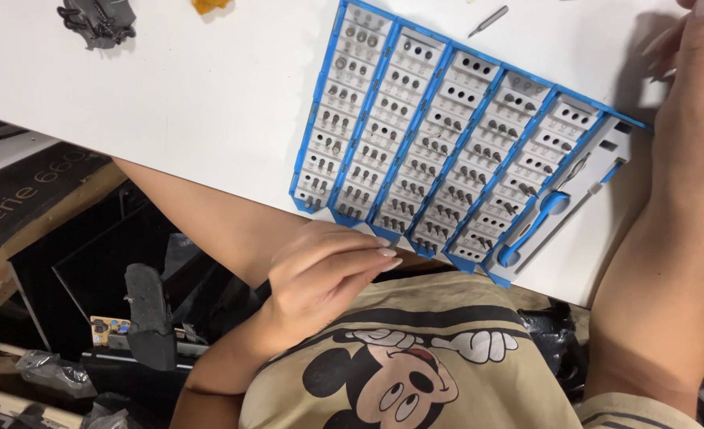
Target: Organizing screwdriver bits by picking them up from a pile and placing them into a blue storage tray.
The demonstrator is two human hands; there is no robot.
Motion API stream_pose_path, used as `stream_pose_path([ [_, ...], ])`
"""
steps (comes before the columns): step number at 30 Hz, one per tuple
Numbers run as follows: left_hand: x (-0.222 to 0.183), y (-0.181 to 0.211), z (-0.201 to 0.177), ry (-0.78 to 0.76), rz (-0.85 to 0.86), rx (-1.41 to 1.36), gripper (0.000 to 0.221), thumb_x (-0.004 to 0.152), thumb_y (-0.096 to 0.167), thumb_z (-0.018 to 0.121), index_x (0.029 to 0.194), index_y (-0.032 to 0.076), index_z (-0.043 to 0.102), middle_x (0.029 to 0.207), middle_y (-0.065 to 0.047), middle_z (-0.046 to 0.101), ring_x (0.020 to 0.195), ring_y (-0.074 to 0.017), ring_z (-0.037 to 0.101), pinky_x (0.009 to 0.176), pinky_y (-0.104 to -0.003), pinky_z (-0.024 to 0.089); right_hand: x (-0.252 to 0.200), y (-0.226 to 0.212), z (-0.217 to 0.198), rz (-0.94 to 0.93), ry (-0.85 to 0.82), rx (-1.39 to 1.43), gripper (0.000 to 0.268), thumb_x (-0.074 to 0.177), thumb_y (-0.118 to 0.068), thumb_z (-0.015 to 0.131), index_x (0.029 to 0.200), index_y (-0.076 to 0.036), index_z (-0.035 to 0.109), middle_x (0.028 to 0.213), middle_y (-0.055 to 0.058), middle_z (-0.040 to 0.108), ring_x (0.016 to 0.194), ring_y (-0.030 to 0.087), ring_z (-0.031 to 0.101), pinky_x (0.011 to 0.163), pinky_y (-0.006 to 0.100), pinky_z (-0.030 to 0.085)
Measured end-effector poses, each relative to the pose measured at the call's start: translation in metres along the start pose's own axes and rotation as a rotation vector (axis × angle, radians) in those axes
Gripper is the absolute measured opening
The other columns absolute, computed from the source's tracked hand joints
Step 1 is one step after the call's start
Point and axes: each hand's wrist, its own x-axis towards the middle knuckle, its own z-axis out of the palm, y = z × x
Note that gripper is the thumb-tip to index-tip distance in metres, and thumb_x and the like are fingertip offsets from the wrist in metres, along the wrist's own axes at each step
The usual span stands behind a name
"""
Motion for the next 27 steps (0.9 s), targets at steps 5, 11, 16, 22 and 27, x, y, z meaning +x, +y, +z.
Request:
stream_pose_path([
  [5, 0.004, -0.002, 0.011, -0.012, 0.039, 0.014, 0.012, 0.095, 0.004, 0.082, 0.106, 0.005, 0.076, 0.103, -0.008, 0.075, 0.091, -0.0220, 0.078, 0.081, -0.035, 0.066, 0.006, 0.020, -0.006, -0.085, -0.022, 0.025, 0.045, 0.132, -0.050, 0.046, 0.134, -0.010, 0.066, 0.099, -0.003, 0.058, 0.098, 0.006, 0.057, 0.096, 0.024, 0.046],
  [11, 0.011, -0.002, 0.020, -0.011, 0.109, 0.042, 0.011, 0.094, 0.004, 0.083, 0.102, 0.003, 0.076, 0.099, -0.009, 0.075, 0.086, -0.0216, 0.075, 0.076, -0.033, 0.066, 0.013, 0.044, -0.011, -0.283, -0.042, 0.037, 0.036, 0.144, -0.029, 0.047, 0.135, 0.003, 0.062, 0.101, 0.012, 0.059, 0.096, 0.019, 0.061, 0.091, 0.031, 0.048],
  [16, 0.011, -0.004, 0.023, -0.014, 0.136, 0.054, 0.010, 0.096, 0.003, 0.081, 0.105, 0.002, 0.077, 0.100, -0.010, 0.076, 0.087, -0.0221, 0.075, 0.075, -0.032, 0.066, 0.014, 0.042, -0.009, -0.375, -0.019, 0.065, 0.031, 0.145, -0.019, 0.051, 0.135, 0.008, 0.061, 0.110, 0.018, 0.062, 0.094, 0.023, 0.063, 0.088, 0.034, 0.049],
  [22, 0.012, -0.002, 0.022, -0.011, 0.069, 0.020, 0.010, 0.098, 0.002, 0.078, 0.107, 0.004, 0.077, 0.105, -0.008, 0.076, 0.092, -0.0212, 0.078, 0.080, -0.032, 0.067, 0.014, 0.039, -0.007, -0.394, -0.002, 0.125, 0.030, 0.143, -0.017, 0.056, 0.130, 0.009, 0.063, 0.115, 0.018, 0.063, 0.092, 0.024, 0.065, 0.088, 0.035, 0.052],
  [27, 0.013, -0.002, 0.022, -0.002, 0.073, 0.021, 0.010, 0.097, 0.001, 0.078, 0.107, 0.003, 0.077, 0.106, -0.010, 0.076, 0.094, -0.0218, 0.078, 0.083, -0.033, 0.068, 0.013, 0.033, -0.006, -0.355, -0.009, 0.123, 0.026, 0.143, -0.015, 0.056, 0.131, 0.006, 0.064, 0.100, 0.014, 0.060, 0.088, 0.020, 0.058, 0.087, 0.031, 0.047],
])
